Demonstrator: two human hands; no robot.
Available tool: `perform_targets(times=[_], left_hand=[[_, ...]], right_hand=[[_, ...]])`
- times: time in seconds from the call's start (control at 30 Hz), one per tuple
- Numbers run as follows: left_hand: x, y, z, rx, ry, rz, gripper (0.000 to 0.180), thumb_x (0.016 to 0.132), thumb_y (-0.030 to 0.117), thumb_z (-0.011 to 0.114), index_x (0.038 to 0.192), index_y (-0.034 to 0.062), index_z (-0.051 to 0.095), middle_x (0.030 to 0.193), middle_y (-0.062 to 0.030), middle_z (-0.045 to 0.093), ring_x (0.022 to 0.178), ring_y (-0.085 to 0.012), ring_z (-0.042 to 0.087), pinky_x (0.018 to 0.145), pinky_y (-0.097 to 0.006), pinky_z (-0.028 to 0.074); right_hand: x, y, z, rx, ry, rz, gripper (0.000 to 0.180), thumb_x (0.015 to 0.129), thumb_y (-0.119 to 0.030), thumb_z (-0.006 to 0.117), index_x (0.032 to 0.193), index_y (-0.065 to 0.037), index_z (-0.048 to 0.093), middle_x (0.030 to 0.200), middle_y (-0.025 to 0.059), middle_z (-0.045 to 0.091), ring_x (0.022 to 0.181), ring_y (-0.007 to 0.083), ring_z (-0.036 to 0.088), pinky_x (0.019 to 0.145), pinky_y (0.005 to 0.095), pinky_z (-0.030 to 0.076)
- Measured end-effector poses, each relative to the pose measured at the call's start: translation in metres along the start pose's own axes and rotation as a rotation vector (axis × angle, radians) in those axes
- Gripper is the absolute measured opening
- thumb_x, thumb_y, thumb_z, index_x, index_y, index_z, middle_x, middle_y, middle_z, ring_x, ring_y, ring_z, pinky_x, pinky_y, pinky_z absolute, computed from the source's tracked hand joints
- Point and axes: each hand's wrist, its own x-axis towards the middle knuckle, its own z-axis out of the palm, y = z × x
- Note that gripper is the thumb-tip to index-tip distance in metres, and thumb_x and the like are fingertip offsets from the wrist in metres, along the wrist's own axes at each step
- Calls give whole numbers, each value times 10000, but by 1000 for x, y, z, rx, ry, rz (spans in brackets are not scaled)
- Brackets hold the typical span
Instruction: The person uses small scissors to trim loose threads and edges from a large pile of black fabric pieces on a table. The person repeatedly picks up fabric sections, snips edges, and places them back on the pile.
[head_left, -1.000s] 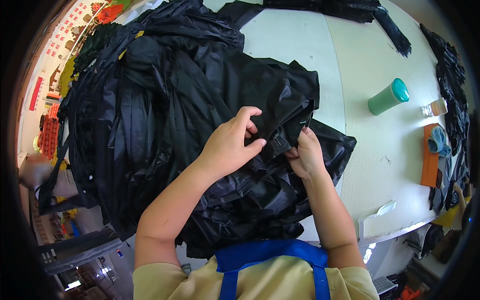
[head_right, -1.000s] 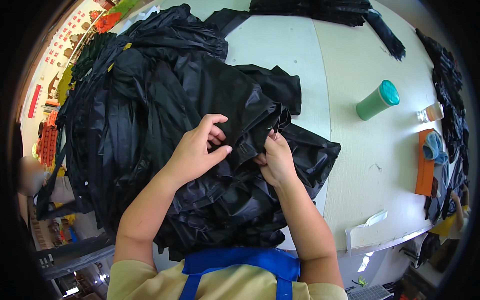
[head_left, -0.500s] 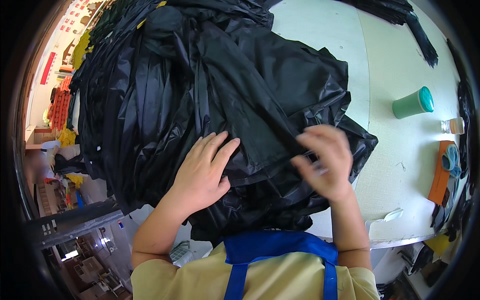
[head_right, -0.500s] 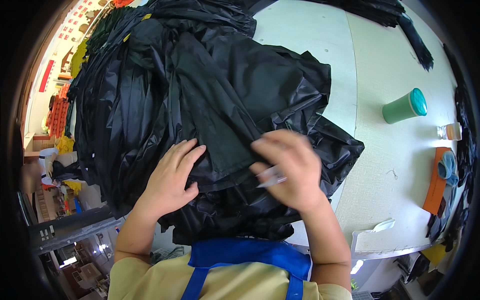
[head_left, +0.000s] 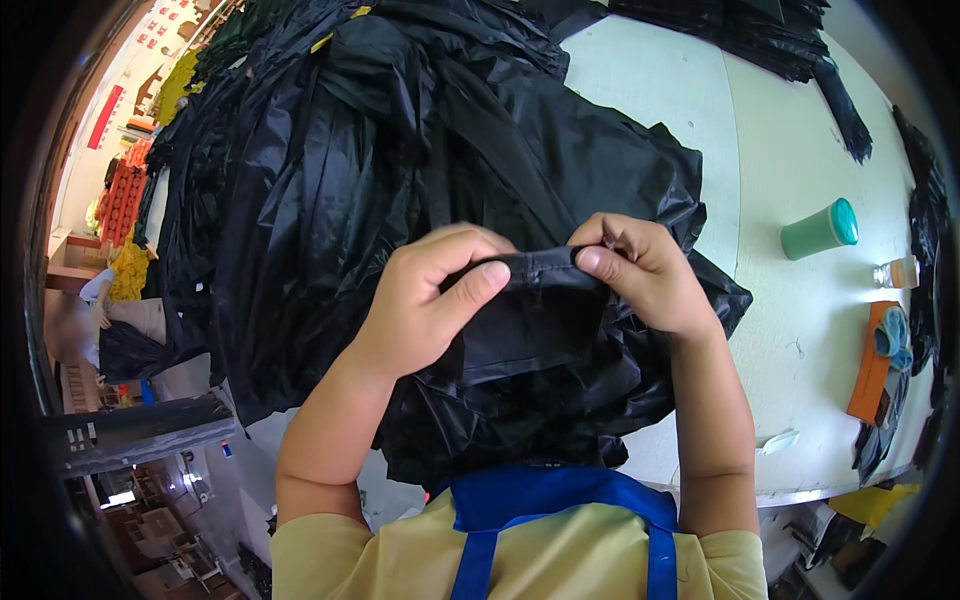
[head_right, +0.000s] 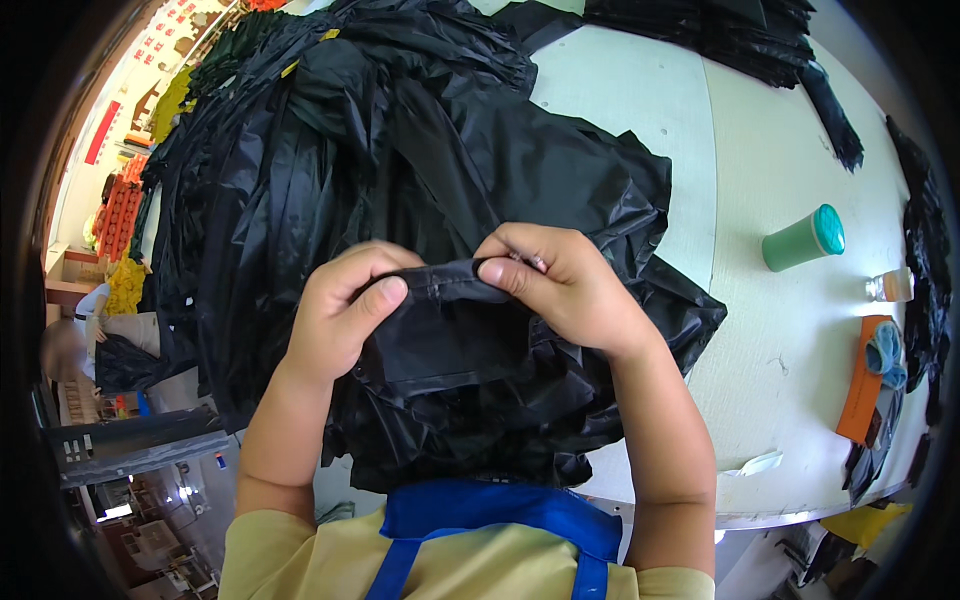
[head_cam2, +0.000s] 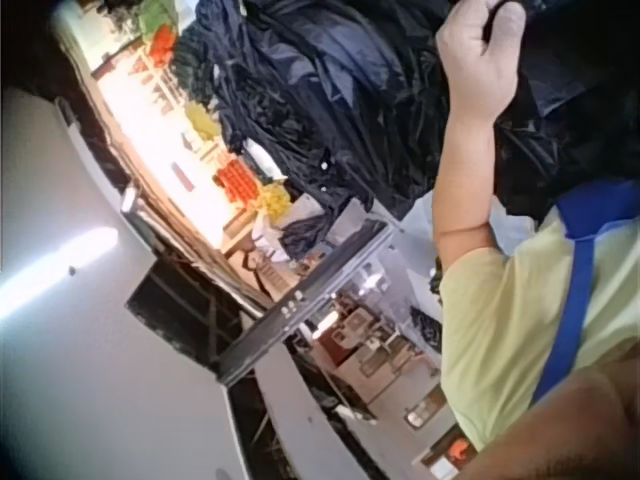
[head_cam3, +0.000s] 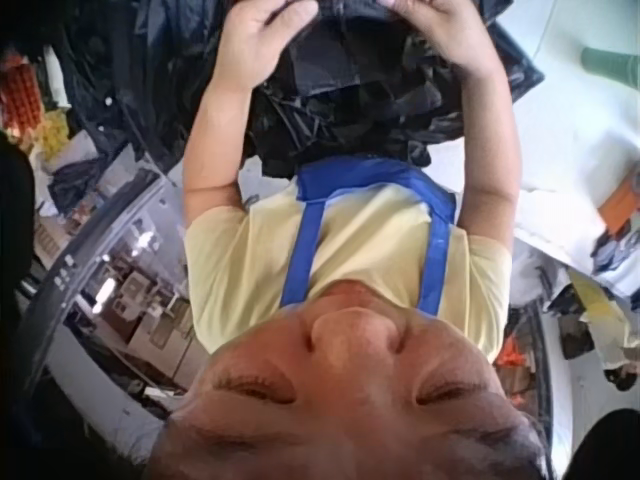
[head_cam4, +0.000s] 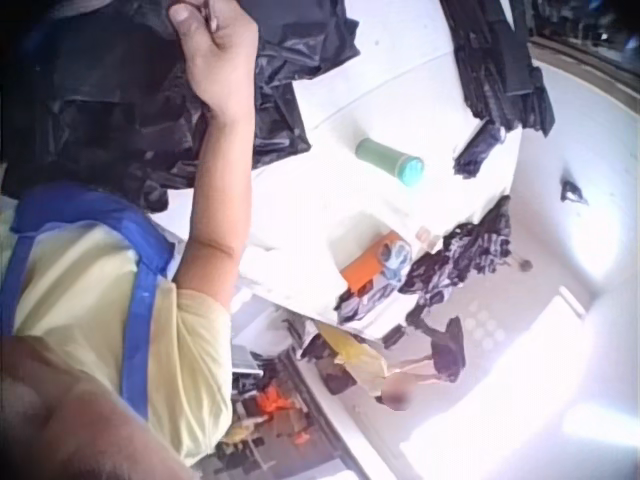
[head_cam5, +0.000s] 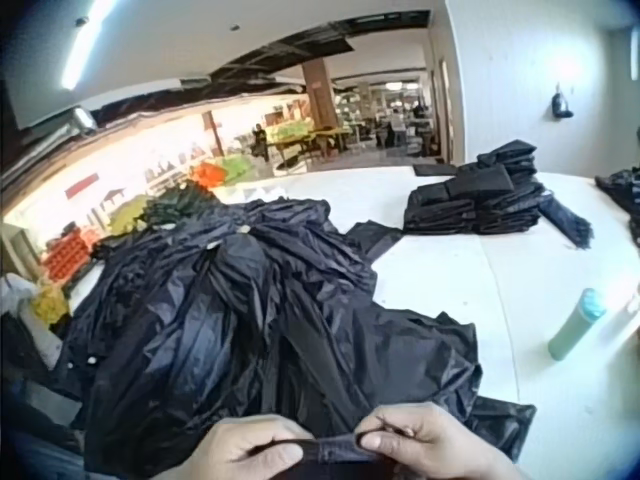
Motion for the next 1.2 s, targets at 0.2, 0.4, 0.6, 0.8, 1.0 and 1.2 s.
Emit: perform_targets(times=[0.2,0.4,0.6,0.8,1.0,1.2], left_hand=[[0,-10,12,-449,140,-292,54,917,67,557,906,27,592,797,36,551,696,-12,442,627,-170,351],[1,-2,10,-376,57,-225,101,901,40,558,985,3,601,873,17,585,734,-20,446,683,-170,355],[2,8,15,-433,45,-270,137,897,58,565,1013,-5,604,886,17,590,736,-15,446,680,-168,362],[3,11,18,-415,23,-254,153,898,69,565,1027,-7,599,907,11,602,735,-17,451,679,-174,371],[1,10,17,-386,-8,-270,169,902,86,564,1034,-13,602,923,8,610,744,-16,458,690,-173,372],[2,10,17,-407,-13,-289,189,915,103,547,1043,-22,611,935,1,613,778,-24,473,728,-178,380]], right_hand=[[1,5,4,-218,354,-244,282,876,-159,626,1059,7,491,816,20,552,663,65,461,594,211,388],[-24,-6,5,-988,398,-650,357,642,-226,779,894,-82,570,846,57,570,630,211,538,548,318,420],[-20,-10,2,-948,367,-680,356,641,-197,775,948,-82,635,825,34,603,653,188,562,574,305,405],[-18,-7,4,-882,349,-680,334,632,-198,785,924,-85,668,821,23,617,652,176,566,577,297,395],[-19,-4,4,-905,344,-745,324,628,-203,792,911,-94,679,798,7,617,609,153,551,547,289,369],[-22,-1,3,-894,385,-744,319,626,-197,793,907,-97,679,786,-3,611,594,144,533,539,284,351]])
